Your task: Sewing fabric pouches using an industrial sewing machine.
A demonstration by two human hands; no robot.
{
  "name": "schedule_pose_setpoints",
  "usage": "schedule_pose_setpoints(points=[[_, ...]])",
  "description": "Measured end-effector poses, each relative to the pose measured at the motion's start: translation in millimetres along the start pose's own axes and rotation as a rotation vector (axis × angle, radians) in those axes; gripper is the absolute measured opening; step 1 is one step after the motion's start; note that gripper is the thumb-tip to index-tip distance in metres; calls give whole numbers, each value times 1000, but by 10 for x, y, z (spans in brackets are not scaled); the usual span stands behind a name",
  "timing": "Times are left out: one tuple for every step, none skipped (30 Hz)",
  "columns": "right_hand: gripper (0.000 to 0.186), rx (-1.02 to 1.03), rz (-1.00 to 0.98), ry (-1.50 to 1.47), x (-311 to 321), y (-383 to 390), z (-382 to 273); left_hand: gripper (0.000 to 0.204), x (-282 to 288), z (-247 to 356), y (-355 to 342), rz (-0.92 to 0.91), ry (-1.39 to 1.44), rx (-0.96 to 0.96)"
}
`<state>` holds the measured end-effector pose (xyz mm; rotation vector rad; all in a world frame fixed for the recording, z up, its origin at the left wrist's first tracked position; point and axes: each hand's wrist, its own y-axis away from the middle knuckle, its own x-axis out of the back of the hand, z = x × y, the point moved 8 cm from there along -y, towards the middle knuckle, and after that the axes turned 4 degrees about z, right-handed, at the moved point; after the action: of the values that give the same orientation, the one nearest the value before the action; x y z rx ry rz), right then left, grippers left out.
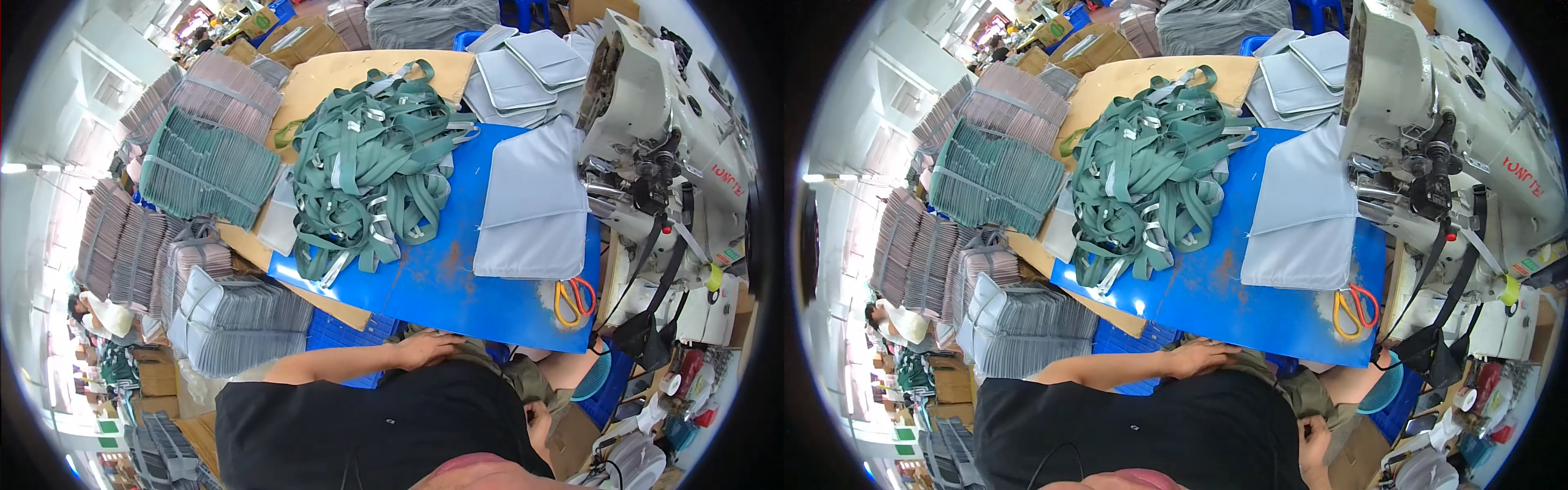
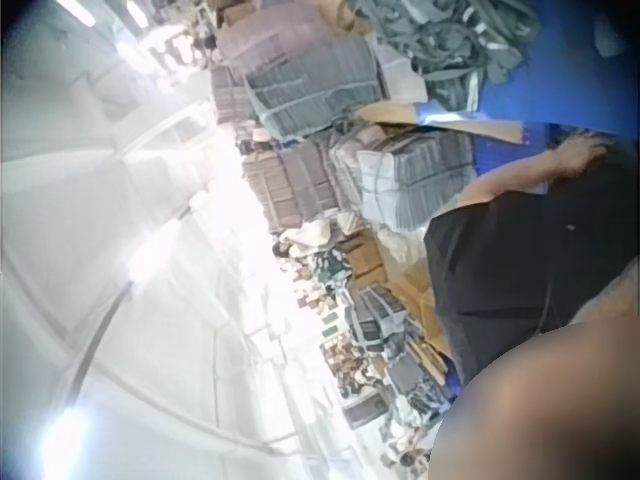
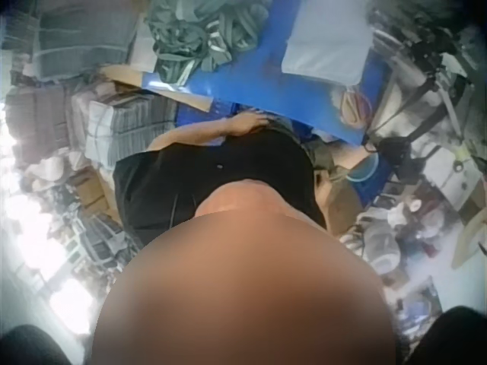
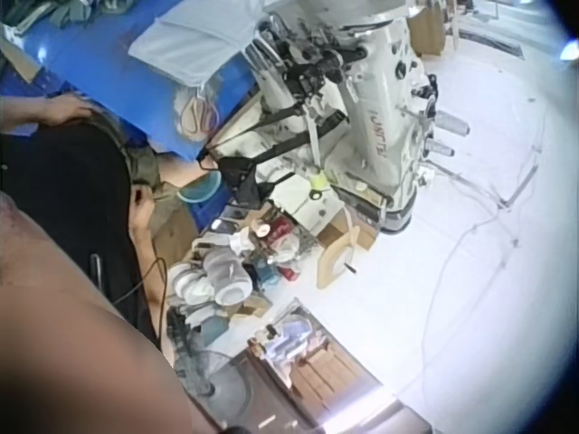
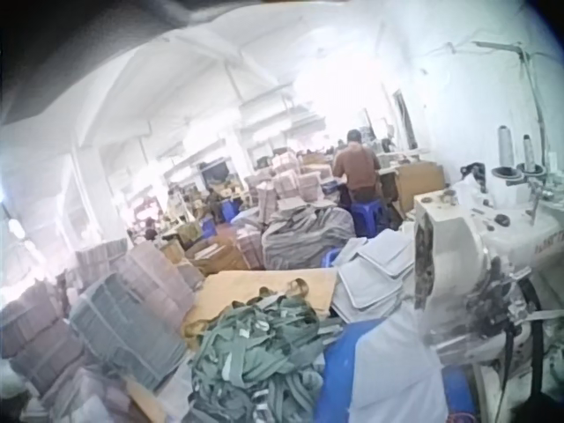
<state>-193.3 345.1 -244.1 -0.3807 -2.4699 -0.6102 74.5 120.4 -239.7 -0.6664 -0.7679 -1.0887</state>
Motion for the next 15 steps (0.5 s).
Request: schedule_pose_setpoints(points=[[6,-2,-1,4,28,-76,8,34,-56,-60,-17,-34,36,35],[7,123,105,105,142,-179,-72,39,-157,-137,-24,-116,100,98],[8,253,211,208,240,-280,-156,44,-257,-209,-16,-197,162,161],[15,245,299,297,324,-417,-127,44,-283,-249,-23,-195,166,165],[24,249,406,392,415,-534,-108,46,-338,-298,-14,-224,240,204],[24,249,390,391,405,-669,-64,47,-384,-345,-3,-249,309,240],[33,219,518,362,488,-771,-18,47,-393,-376,-2,-238,301,240],[43,190,645,328,567,-845,28,47,-394,-382,1,-225,284,220],[55,99,609,331,534,-939,123,47,-361,-364,-7,-184,196,155],[55,195,633,350,514,-991,62,47,-387,-395,12,-203,258,201],[58,148,618,401,489,-1041,95,47,-394,-403,26,-210,249,207],[62,53,579,448,468,-1098,162,47,-372,-389,25,-184,213,179],[62,111,603,458,472,-1106,109,48,-350,-384,29,-158,191,167],[60,168,626,398,488,-1109,64,48,-364,-398,38,-172,208,190],[59,235,662,333,518,-1102,15,49,-370,-408,47,-178,224,206]])
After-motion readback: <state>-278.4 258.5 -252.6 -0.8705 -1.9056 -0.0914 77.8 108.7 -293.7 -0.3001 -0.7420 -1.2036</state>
